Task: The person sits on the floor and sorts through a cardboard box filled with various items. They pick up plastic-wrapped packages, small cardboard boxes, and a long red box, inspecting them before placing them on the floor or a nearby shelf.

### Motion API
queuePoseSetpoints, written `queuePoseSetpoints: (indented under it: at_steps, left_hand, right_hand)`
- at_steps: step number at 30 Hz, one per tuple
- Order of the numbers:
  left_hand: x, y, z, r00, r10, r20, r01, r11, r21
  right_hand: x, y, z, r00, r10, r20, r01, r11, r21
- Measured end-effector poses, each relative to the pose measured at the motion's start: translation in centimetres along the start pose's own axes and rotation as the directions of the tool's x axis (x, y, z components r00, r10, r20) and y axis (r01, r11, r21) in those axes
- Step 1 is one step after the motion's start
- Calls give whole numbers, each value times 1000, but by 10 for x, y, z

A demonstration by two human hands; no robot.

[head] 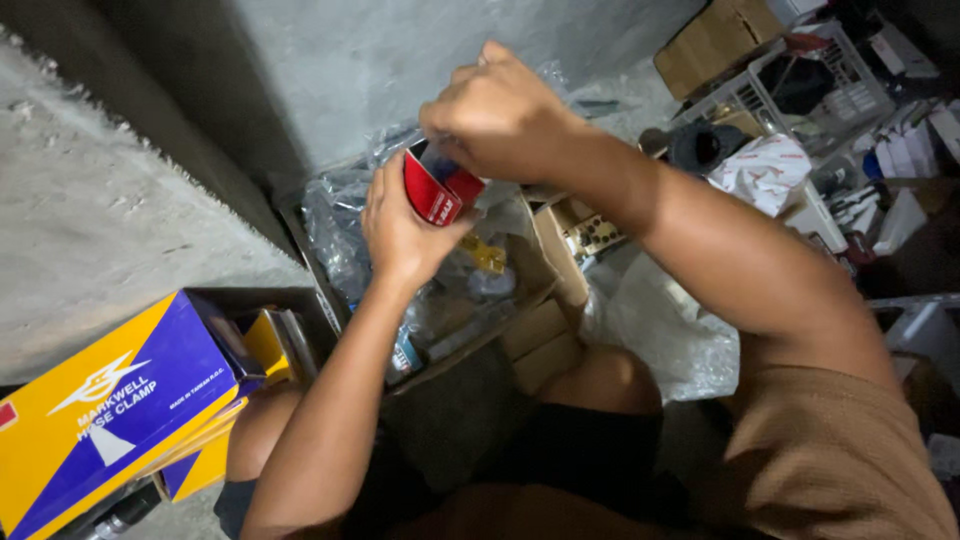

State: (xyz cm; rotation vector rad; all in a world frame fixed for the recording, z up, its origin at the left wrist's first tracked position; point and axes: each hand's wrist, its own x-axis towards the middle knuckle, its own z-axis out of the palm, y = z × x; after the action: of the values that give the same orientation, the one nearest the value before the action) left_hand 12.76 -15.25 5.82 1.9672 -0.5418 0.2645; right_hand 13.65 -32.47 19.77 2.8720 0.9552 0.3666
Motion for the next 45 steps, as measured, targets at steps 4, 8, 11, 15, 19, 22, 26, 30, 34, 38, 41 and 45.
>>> queuePoseSetpoints:
  at_steps: [4,8,11,15,19,22,26,30,34,38,41,45]
  left_hand:
    - [-4,-7,5,999,-50,7,50,999,15]
    - [-3,-14,5,998,-33,-52,33,999,-9]
    - [-2,-14,3,993,-81,-82,82,997,9]
    - [-3,-6,1,994,-81,-68,83,996,40]
    - [-7,2,-3,992,-48,-114,52,998,35]
    - [-6,5,-6,991,-38,-129,43,998,36]
    - [-3,3,-11,989,-8,-149,17,998,55]
    - [1,-1,-15,986,-71,-149,72,997,4]
    - [-2,1,-15,985,-65,-157,77,994,75]
    - [-7,6,-11,990,-101,-98,109,991,82]
    - [-10,8,-12,990,-59,-126,70,994,80]
    - [-11,10,-13,992,-15,-124,29,993,116]
  right_hand:
    - [9,-11,7,999,19,38,-19,1000,5]
    - [7,-5,-9,995,-30,-98,41,993,112]
    - [-2,-2,-13,991,20,-130,4,983,183]
    - [1,-11,19,970,-38,-239,61,994,92]
    - [8,-14,46,990,-19,-138,25,999,46]
    - [14,-18,40,999,42,-16,-41,998,57]
    - [12,-23,-1,992,-49,-113,65,988,141]
    - [-2,-17,-35,971,-80,-226,134,962,236]
    - [-9,-21,-20,987,37,-159,-24,997,79]
    - [-2,-30,8,997,-22,-71,18,999,-48]
    - [4,-31,10,998,-36,-60,29,992,-124]
    - [10,-29,-4,969,147,-196,-163,984,-67]
